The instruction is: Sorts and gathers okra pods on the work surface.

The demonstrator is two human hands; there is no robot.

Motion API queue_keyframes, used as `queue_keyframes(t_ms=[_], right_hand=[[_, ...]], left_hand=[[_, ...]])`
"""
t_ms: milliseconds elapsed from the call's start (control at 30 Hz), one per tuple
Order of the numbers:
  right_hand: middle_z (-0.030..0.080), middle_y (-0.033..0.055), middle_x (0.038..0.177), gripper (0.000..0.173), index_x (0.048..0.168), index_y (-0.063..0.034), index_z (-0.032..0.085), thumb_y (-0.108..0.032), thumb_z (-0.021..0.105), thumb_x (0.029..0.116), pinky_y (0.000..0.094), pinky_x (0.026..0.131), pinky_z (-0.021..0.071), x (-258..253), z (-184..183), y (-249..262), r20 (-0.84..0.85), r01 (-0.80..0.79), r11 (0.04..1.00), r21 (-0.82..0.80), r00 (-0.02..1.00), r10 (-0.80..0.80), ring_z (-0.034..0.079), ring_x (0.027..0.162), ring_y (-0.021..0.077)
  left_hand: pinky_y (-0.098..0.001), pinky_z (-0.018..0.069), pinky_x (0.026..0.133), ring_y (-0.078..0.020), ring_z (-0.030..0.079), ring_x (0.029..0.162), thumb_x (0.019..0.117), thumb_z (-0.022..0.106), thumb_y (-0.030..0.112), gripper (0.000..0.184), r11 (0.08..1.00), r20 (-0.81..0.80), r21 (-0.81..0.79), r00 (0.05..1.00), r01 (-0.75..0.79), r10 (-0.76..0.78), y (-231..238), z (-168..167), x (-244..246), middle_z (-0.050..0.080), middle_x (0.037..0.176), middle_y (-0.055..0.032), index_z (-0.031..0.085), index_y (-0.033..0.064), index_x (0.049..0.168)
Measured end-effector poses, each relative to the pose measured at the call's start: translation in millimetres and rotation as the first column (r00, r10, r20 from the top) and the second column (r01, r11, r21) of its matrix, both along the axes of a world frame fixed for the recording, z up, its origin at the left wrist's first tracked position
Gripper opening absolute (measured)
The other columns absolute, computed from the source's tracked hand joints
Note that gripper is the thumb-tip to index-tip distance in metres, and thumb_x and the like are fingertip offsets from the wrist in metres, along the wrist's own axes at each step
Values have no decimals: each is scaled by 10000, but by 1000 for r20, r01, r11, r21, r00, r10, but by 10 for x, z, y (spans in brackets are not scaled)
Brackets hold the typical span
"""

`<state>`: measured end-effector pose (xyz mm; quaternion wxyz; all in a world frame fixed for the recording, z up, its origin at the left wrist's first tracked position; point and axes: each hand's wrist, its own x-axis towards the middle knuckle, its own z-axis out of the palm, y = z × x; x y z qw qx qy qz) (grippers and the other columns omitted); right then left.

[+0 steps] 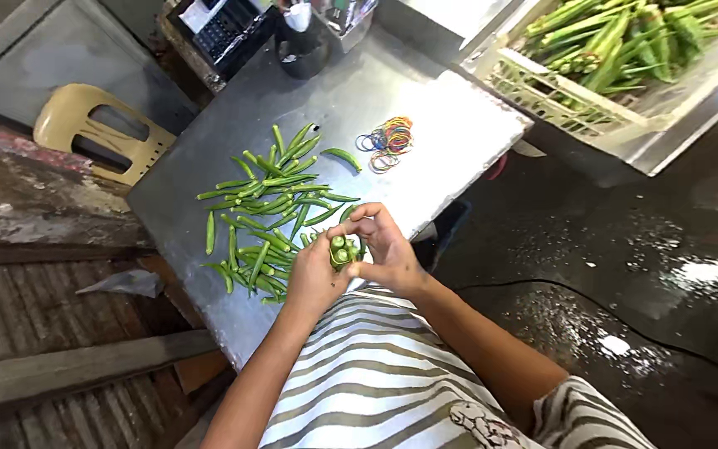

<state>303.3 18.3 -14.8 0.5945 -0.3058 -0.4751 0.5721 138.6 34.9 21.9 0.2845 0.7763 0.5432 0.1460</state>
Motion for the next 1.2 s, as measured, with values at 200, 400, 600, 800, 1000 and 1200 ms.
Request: queue_keyframes(t_ms=[200, 400, 600, 800, 1000, 1200], right_hand=[[610, 87, 1158, 578, 1253, -55, 532, -141, 766, 731, 414, 971, 540, 159, 49, 36, 196, -24, 998, 54, 981, 13, 613, 1100, 196], [683, 102, 1133, 354, 1232, 13, 628, -125, 745, 928, 304, 864, 605, 432, 51, 63, 245, -373, 928, -24, 897, 367, 684, 985, 120], [716, 72, 1019, 276, 1230, -62, 637, -145, 631, 966, 346, 656, 618, 1801, 282, 275, 278, 19, 990, -139, 960, 20, 686, 752, 150], [653, 128, 1142, 311, 1358, -91, 436, -194, 506, 1073, 489, 879, 624, 3109, 588, 553, 61, 712, 692, -115, 701, -711, 717, 969, 296], [604, 125, 1313, 604, 1519, -157, 258, -281, 591, 1030, 480, 838, 625, 2685, 163, 616, 120, 752, 597, -280, 645, -755, 704, 1039, 291], [738, 114, 972, 258, 1243, 1, 620, -125, 595, 1019, 386, 702, 627, 1091, -489, 695, 440, 207, 914, -350, 897, -35, 709, 728, 185]], left_hand=[[-541, 566, 792, -334, 712, 898, 859, 734, 296, 533, 981, -393, -173, 908, 84, -147, 5, 295, 144, 715, 963, -138, 572, 45, 1300], [-453, 596, 863, -248, 674, 1007, 711, 892, 434, 1168, 989, -104, -99, 988, 105, -116, -39, 157, 88, 630, 1235, -143, 246, 9, 1586], [-388, 599, 880, -202, 655, 1074, 736, 841, 621, 1143, 996, 305, 94, 952, -15, -15, 61, 146, -163, 569, 1320, -157, 289, 65, 1569], [-316, 618, 775, -136, 698, 920, 808, 785, 549, 1014, 977, 231, -4, 951, -211, 206, 154, 118, -624, 616, 1234, -104, 297, 70, 1557], [-350, 617, 771, -165, 690, 936, 852, 783, 445, 868, 955, 91, -186, 963, -232, 252, 37, -32, -772, 610, 1267, -118, 383, 69, 1524], [-401, 593, 847, -218, 664, 1057, 880, 746, 507, 847, 946, -76, -217, 971, -240, 228, 1, -155, -870, 576, 1342, -140, 402, 73, 1521]])
